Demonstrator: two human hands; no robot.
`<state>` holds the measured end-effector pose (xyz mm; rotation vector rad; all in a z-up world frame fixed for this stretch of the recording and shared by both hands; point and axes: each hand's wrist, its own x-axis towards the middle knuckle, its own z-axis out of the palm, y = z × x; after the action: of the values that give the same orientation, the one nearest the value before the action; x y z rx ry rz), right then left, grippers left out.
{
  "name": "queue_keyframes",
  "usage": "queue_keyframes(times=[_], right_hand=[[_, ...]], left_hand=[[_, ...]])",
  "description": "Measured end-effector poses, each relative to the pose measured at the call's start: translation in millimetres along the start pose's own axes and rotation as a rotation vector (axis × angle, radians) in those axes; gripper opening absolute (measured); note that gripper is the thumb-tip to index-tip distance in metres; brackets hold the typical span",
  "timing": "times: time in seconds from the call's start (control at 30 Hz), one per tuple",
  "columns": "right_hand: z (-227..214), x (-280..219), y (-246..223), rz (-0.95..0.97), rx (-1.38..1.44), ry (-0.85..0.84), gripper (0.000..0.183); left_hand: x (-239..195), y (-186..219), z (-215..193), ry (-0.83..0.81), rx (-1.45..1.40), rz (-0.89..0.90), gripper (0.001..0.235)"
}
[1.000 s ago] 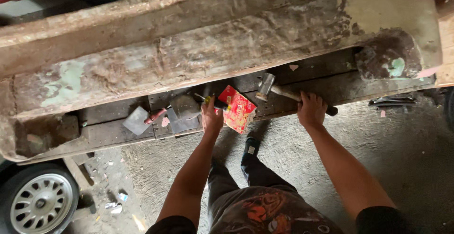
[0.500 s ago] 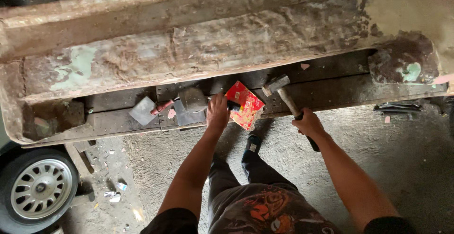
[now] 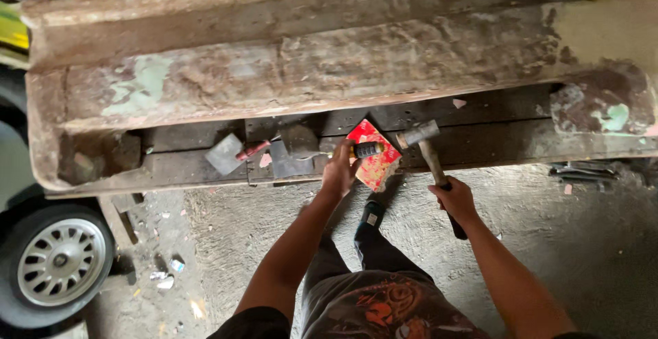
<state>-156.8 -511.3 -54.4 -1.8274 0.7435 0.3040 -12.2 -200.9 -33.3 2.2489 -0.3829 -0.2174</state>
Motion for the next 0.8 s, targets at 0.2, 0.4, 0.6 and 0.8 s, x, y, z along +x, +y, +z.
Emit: queue_keyframes(times=[0.2,0.4,0.6,0.8], right_hand=[[20.9,-21.2,-17.9,-0.167,0.136,-0.056,0.026],[63.2,-27.7,-67.8,-0.311,0.070,-0.141,0.022],[114.4,-50.2,-139.4,-0.496,0.067,-0.244,0.023],[201.0,-83.3,-189.0,-0.347,0.214,-0.490,0.022]], left_hand=[[-30.2,1.6,-32.9,-0.044,-0.189,-0.186,0.062],[-65.4,-51.6,-79.4,0.462,-0.531,0.070,0.058],[-111.9,-107.7,-141.6,0.623,-0.380,-0.149,0.068],[-136.1,-146.4,-204.4,0.721,-0.712,-0.004,0.056]])
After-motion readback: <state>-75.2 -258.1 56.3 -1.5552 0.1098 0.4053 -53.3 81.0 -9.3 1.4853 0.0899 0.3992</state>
